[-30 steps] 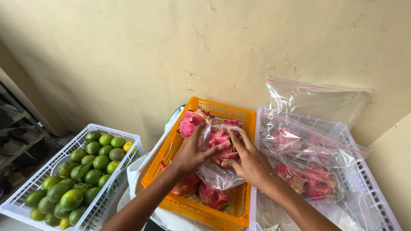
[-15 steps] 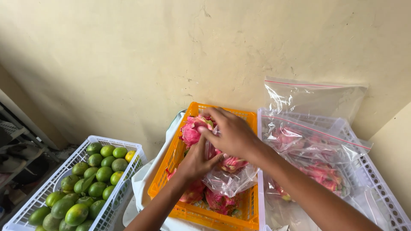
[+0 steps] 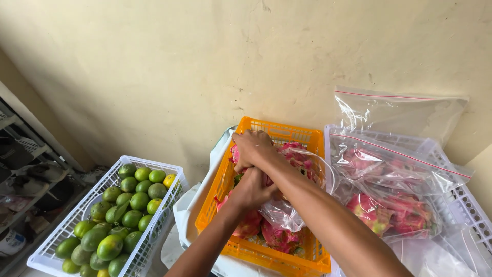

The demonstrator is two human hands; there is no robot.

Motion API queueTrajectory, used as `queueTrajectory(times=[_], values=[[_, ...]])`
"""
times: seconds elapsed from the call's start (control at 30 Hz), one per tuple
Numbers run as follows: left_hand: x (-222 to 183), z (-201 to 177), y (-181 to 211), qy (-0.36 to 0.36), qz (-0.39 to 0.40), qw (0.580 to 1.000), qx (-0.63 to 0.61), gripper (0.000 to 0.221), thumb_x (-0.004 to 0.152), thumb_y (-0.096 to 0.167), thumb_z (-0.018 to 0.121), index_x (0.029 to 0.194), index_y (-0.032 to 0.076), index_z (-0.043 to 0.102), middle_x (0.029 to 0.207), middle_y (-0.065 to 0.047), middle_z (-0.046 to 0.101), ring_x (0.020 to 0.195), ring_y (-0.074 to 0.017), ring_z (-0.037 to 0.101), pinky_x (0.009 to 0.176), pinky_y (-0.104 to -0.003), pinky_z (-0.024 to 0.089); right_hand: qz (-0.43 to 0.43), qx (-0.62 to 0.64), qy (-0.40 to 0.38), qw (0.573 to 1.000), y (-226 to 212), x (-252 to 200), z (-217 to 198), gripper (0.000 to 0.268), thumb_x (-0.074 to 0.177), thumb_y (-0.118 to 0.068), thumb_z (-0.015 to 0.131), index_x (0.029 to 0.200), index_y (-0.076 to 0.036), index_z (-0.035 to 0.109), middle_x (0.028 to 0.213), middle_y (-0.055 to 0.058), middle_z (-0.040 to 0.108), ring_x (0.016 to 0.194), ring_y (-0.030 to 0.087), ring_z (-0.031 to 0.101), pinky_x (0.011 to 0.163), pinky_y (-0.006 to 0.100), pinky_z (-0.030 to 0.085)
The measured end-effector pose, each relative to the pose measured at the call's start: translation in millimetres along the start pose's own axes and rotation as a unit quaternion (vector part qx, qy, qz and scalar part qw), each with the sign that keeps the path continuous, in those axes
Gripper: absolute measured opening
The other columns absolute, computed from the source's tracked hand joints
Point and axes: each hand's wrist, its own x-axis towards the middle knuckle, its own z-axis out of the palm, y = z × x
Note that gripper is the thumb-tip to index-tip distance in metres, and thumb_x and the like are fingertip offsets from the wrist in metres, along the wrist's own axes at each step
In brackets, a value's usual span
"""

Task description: The person picks up dragon fruit by hand from a yellow crate and places them into plastic bags, then closes the seal on the bags.

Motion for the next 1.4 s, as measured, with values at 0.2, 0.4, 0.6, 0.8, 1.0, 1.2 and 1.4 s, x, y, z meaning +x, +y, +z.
queueTrajectory(times=[0.2,0.4,0.6,0.8,1.0,1.2,1.4], values=[[-17.1,-25.0,67.3,-0.048,-0.002,0.998,-0.030,0.071,0.084,0.040,0.066,0.132,-0.005,0.040,0.116,-0.037,0.057,0.108,-0.0526,0.056,0.089,-0.059,0.047,0.058,0.427,0.160,0.888,-7.6,-105.3,-63.6,0.063,0.060,-0.033,0.083,0.116,-0.023,0.055,0.115,0.013,0.063,0.112,0.037,0.060,0.092,0.048,0.050],[-21.4,-35.9,92.2,-0.065,-0.038,0.997,-0.020,0.080,0.083,0.048,0.062,0.141,0.003,0.031,0.118,-0.037,0.056,0.112,-0.0521,0.054,0.095,-0.056,0.047,-0.100,0.646,0.335,0.679,15.6,-148.1,-75.9,0.065,0.074,-0.040,0.074,0.130,-0.016,0.051,0.117,0.009,0.057,0.108,0.021,0.052,0.095,0.040,0.047],[-14.4,-29.1,67.8,-0.025,-0.026,0.999,-0.018,0.088,0.068,0.046,0.074,0.138,0.006,0.038,0.108,-0.032,0.063,0.108,-0.0508,0.057,0.091,-0.061,0.046,-0.131,0.731,0.201,0.639,38.2,-203.7,-49.5,0.088,0.061,-0.054,0.068,0.133,-0.006,0.050,0.116,0.022,0.059,0.106,0.032,0.057,0.088,0.050,0.050],[-2.0,-25.1,54.6,-0.008,-0.132,0.990,-0.048,0.073,0.073,0.046,0.071,0.136,0.019,0.045,0.120,-0.026,0.060,0.120,-0.0469,0.050,0.103,-0.056,0.040,-0.173,0.642,0.205,0.718,92.4,-204.7,12.0,0.096,0.044,-0.035,0.086,0.129,-0.003,0.055,0.107,0.021,0.066,0.101,0.027,0.064,0.090,0.044,0.051],[-17.1,-45.6,82.4,-0.071,-0.133,0.985,-0.085,0.083,0.076,0.043,0.059,0.147,0.014,0.028,0.136,-0.036,0.043,0.129,-0.0506,0.039,0.110,-0.058,0.031,-0.188,0.651,0.223,0.701,85.0,-206.8,12.4,0.090,0.052,-0.045,0.083,0.126,-0.002,0.054,0.109,0.018,0.065,0.103,0.022,0.062,0.093,0.041,0.050],[-59.9,-43.8,107.9,0.167,0.237,0.935,0.203,0.017,0.084,0.009,0.061,0.097,0.005,0.052,0.103,-0.012,0.054,0.095,-0.0288,0.049,0.079,-0.039,0.040,-0.167,0.701,0.224,0.656,81.2,-206.8,8.0,0.077,0.065,-0.062,0.079,0.120,-0.015,0.053,0.131,0.016,0.055,0.116,0.033,0.059,0.095,0.052,0.055],[-80.1,-53.1,87.9,0.010,0.163,0.950,0.265,0.043,0.084,0.032,0.068,0.124,0.021,0.056,0.129,0.004,0.059,0.093,-0.0240,0.046,0.076,-0.039,0.034,-0.106,0.769,0.214,0.593,81.3,-209.1,12.1,0.081,0.064,-0.053,0.076,0.124,-0.003,0.055,0.119,0.013,0.064,0.112,0.028,0.062,0.093,0.043,0.053]])
